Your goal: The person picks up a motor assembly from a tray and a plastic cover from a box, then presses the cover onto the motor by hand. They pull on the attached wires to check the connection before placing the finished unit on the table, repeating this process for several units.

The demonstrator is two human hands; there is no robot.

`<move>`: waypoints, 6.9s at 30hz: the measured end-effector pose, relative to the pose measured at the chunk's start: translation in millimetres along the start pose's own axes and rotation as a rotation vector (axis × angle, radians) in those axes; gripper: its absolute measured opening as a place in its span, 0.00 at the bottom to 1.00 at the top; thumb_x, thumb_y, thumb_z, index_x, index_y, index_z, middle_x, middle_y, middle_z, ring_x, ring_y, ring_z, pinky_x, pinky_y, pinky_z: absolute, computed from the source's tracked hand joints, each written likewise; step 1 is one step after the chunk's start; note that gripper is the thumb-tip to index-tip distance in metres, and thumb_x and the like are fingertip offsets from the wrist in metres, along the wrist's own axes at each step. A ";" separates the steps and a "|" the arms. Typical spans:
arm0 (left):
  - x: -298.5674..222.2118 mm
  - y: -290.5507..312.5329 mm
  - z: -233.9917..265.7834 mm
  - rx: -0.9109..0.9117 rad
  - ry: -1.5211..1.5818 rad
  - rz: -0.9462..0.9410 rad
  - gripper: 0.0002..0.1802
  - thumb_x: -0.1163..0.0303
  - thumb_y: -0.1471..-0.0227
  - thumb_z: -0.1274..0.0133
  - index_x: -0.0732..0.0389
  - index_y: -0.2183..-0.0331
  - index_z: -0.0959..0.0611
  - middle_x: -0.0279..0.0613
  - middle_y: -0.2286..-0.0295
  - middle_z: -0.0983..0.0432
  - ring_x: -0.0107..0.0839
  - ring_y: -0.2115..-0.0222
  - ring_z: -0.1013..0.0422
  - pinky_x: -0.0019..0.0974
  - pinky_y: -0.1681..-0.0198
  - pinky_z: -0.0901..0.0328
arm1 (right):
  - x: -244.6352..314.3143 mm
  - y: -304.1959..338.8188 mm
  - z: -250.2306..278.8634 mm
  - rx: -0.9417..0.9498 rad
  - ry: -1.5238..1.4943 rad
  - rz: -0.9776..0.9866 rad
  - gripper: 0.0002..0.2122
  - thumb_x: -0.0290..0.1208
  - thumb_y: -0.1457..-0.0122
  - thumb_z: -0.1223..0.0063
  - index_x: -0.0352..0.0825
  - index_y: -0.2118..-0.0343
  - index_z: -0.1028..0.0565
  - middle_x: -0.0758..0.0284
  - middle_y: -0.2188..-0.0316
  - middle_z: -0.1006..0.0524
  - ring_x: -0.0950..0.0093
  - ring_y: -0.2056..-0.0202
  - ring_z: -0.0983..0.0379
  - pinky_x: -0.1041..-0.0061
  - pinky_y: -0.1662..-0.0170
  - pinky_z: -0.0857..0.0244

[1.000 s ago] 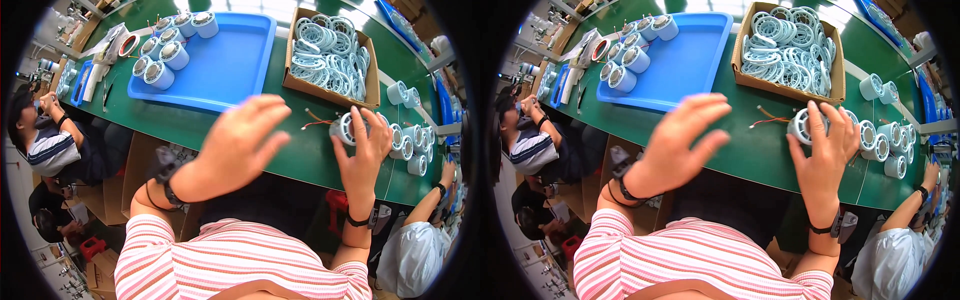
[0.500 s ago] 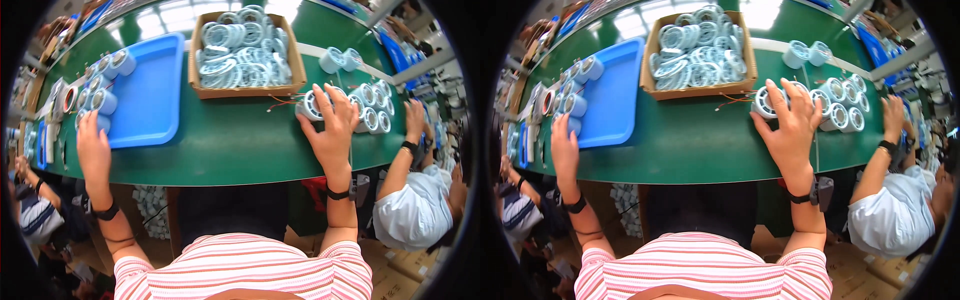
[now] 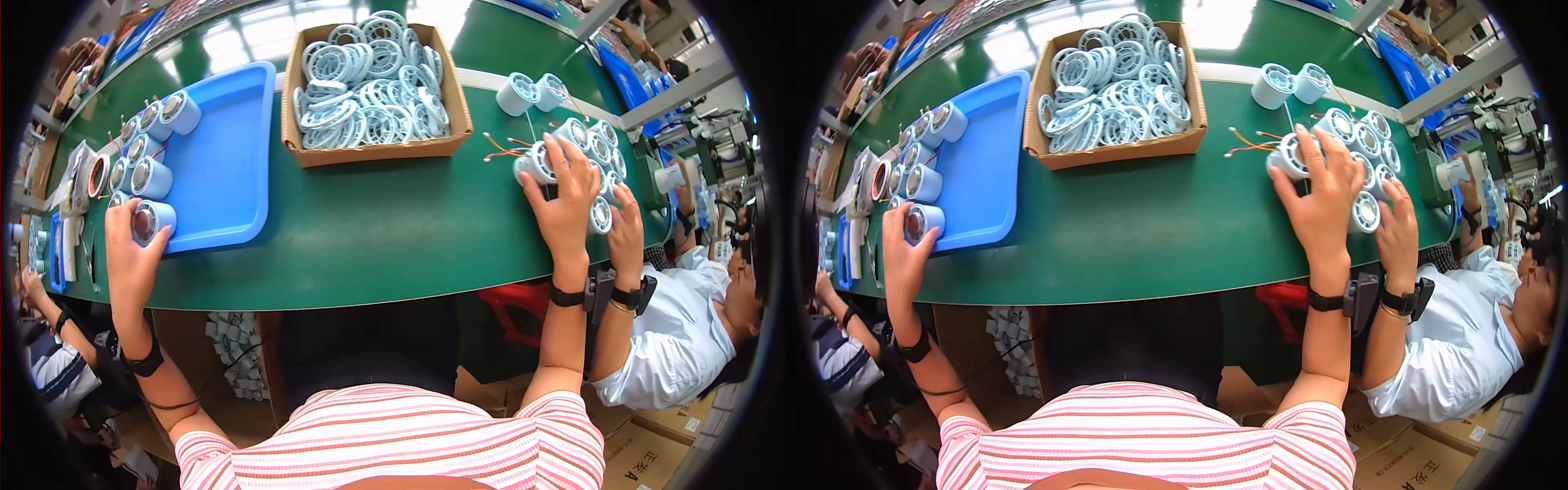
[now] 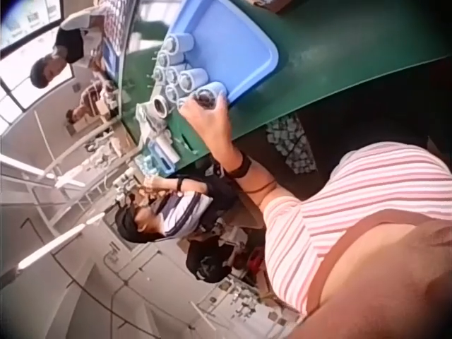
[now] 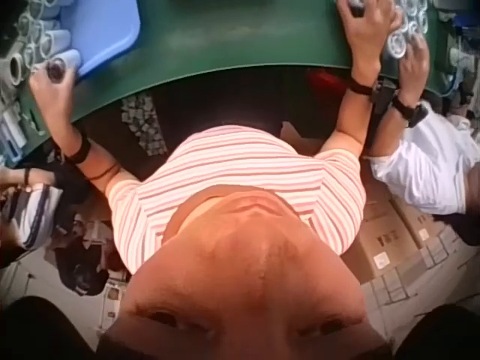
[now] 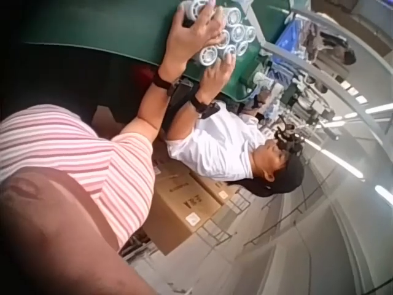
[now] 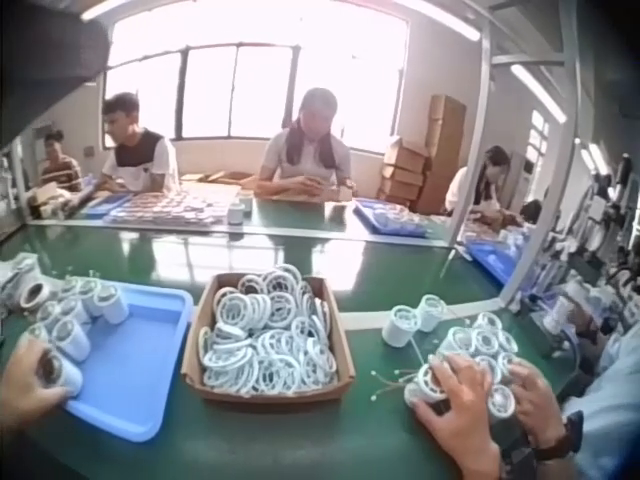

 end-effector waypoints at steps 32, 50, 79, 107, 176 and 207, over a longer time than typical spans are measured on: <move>-194.0 26.3 -42.1 0.389 0.399 -0.513 0.35 0.66 0.59 0.26 0.64 0.51 0.24 0.50 0.51 0.28 0.48 0.47 0.28 0.48 0.40 0.35 | 139.3 -2.7 24.9 0.450 -0.554 0.487 0.14 0.26 0.54 0.27 0.37 0.64 0.19 0.64 0.59 0.20 0.61 0.51 0.25 0.62 0.47 0.32; -195.4 41.5 -67.1 0.968 1.317 0.159 0.34 0.77 0.48 0.34 0.58 0.41 0.27 0.41 0.48 0.28 0.26 0.63 0.21 0.29 0.63 0.25 | 152.8 40.0 3.7 0.275 -0.635 -0.119 0.30 0.22 0.50 0.32 0.33 0.42 0.29 0.56 0.44 0.28 0.57 0.42 0.31 0.62 0.38 0.37; -192.3 28.2 -81.8 1.264 1.616 0.239 0.35 0.74 0.41 0.39 0.61 0.35 0.32 0.42 0.49 0.25 0.30 0.56 0.21 0.34 0.52 0.24 | 167.3 -1.1 15.9 0.511 -0.926 0.264 0.35 0.24 0.57 0.28 0.34 0.42 0.30 0.64 0.48 0.20 0.63 0.48 0.22 0.55 0.34 0.42; -31.7 -23.5 -6.6 0.066 -0.234 -0.094 0.36 0.78 0.51 0.36 0.53 0.40 0.24 0.43 0.41 0.31 0.46 0.42 0.34 0.45 0.40 0.36 | 131.6 -66.7 33.5 0.038 -0.230 0.270 0.10 0.21 0.43 0.39 0.35 0.58 0.18 0.65 0.55 0.20 0.59 0.45 0.28 0.61 0.38 0.41; -205.0 39.0 -75.2 1.031 1.407 0.183 0.38 0.86 0.48 0.41 0.59 0.37 0.30 0.35 0.50 0.27 0.22 0.58 0.25 0.29 0.60 0.26 | 183.7 8.0 23.3 0.418 -1.027 0.135 0.39 0.17 0.55 0.32 0.31 0.36 0.34 0.60 0.47 0.22 0.64 0.45 0.24 0.67 0.40 0.32; -185.6 20.3 -51.3 0.416 0.862 -0.335 0.20 0.65 0.40 0.38 0.60 0.48 0.18 0.44 0.56 0.19 0.38 0.59 0.19 0.39 0.61 0.25 | 170.7 16.0 22.9 0.331 -0.517 0.275 0.31 0.19 0.55 0.32 0.38 0.43 0.25 0.62 0.44 0.27 0.56 0.39 0.34 0.49 0.32 0.49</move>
Point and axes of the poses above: each hand's wrist, its own y-axis away from the middle knuckle, its own z-axis out of the back of the hand, x = y × z, the point moved 2 cm from there along -y, towards the middle knuckle
